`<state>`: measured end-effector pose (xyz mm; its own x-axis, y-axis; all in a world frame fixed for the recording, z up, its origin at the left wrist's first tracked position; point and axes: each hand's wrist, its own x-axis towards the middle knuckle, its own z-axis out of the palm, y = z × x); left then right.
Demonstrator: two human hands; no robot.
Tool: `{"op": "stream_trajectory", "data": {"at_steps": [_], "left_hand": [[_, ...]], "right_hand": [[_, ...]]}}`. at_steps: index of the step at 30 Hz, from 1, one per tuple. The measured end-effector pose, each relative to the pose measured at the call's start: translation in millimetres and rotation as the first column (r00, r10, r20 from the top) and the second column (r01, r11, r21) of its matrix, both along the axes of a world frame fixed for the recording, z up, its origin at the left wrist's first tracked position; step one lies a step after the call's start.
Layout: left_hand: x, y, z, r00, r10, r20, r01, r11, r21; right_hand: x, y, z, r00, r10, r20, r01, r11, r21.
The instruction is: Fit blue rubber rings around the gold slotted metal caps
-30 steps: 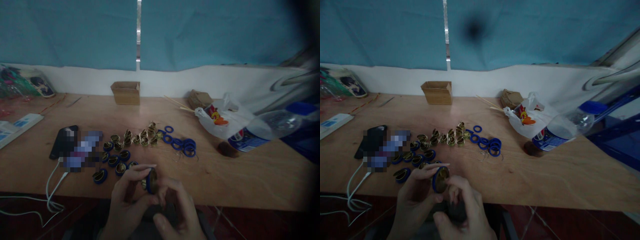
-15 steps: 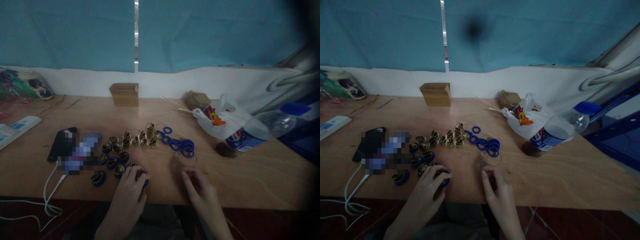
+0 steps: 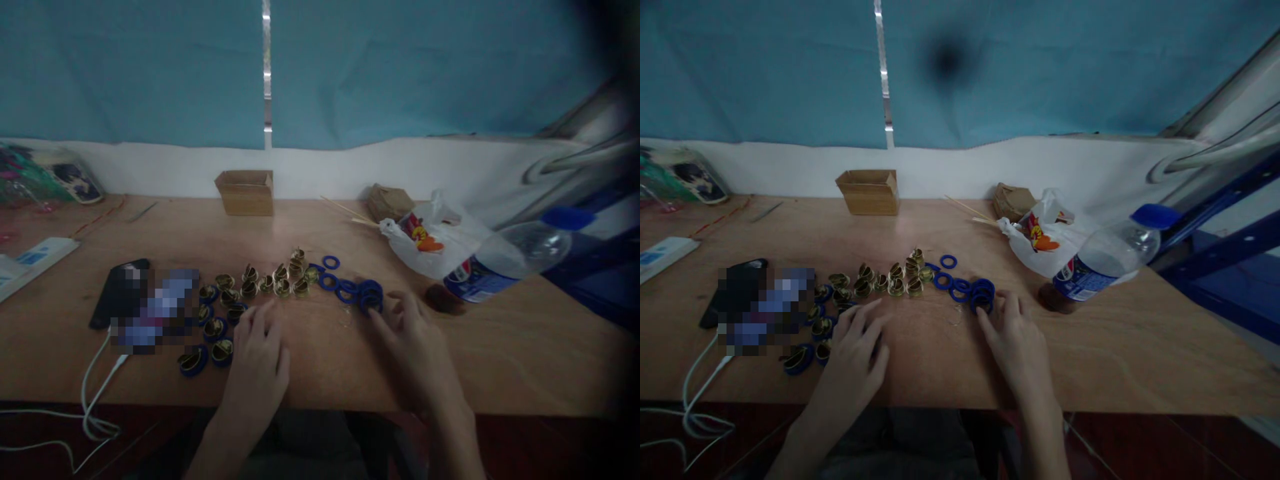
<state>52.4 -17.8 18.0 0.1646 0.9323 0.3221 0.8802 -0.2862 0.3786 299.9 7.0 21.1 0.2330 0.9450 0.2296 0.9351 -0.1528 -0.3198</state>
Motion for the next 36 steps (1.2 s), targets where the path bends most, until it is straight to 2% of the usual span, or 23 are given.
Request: {"op": "stream_trajectory", "data": {"at_steps": [3, 7, 13, 21, 27, 32, 34, 36], "left_hand": [[12, 30, 10.3, 0.995, -0.059, -0.081, 0.055, 0.998, -0.041], [33, 64, 17.7, 0.984, -0.007, -0.18, -0.013, 0.994, -0.107], [52, 84, 18.3, 0.97, 0.058, -0.237, -0.09, 0.988, -0.126], [51, 85, 17.1, 0.971, 0.045, -0.234, -0.074, 0.991, -0.116], [53, 86, 11.4, 0.988, 0.022, -0.155, -0.044, 0.99, -0.136], [44, 78, 13.4, 0.998, -0.064, 0.009, 0.065, 0.989, -0.131], [39, 68, 17.2, 0.991, -0.097, 0.095, 0.109, 0.985, -0.13], [35, 53, 20.9, 0.963, -0.114, 0.246, 0.152, 0.979, -0.138]], "right_hand": [[-5, 10, 0.3, 0.996, 0.044, 0.08, -0.038, 0.997, -0.071], [-12, 13, -5.8, 0.992, -0.004, 0.125, 0.018, 0.994, -0.109], [-10, 11, -6.9, 0.997, -0.032, 0.067, 0.041, 0.99, -0.132], [-10, 2, 0.9, 0.986, -0.057, -0.157, 0.048, 0.997, -0.061], [-19, -6, 5.1, 0.968, -0.06, -0.242, 0.056, 0.998, -0.023], [-31, -21, 12.8, 0.922, 0.1, -0.375, -0.069, 0.993, 0.096], [-38, -29, 18.0, 0.879, 0.209, -0.43, -0.143, 0.973, 0.181], [-47, -37, 22.6, 0.825, 0.324, -0.462, -0.217, 0.938, 0.27]]}}
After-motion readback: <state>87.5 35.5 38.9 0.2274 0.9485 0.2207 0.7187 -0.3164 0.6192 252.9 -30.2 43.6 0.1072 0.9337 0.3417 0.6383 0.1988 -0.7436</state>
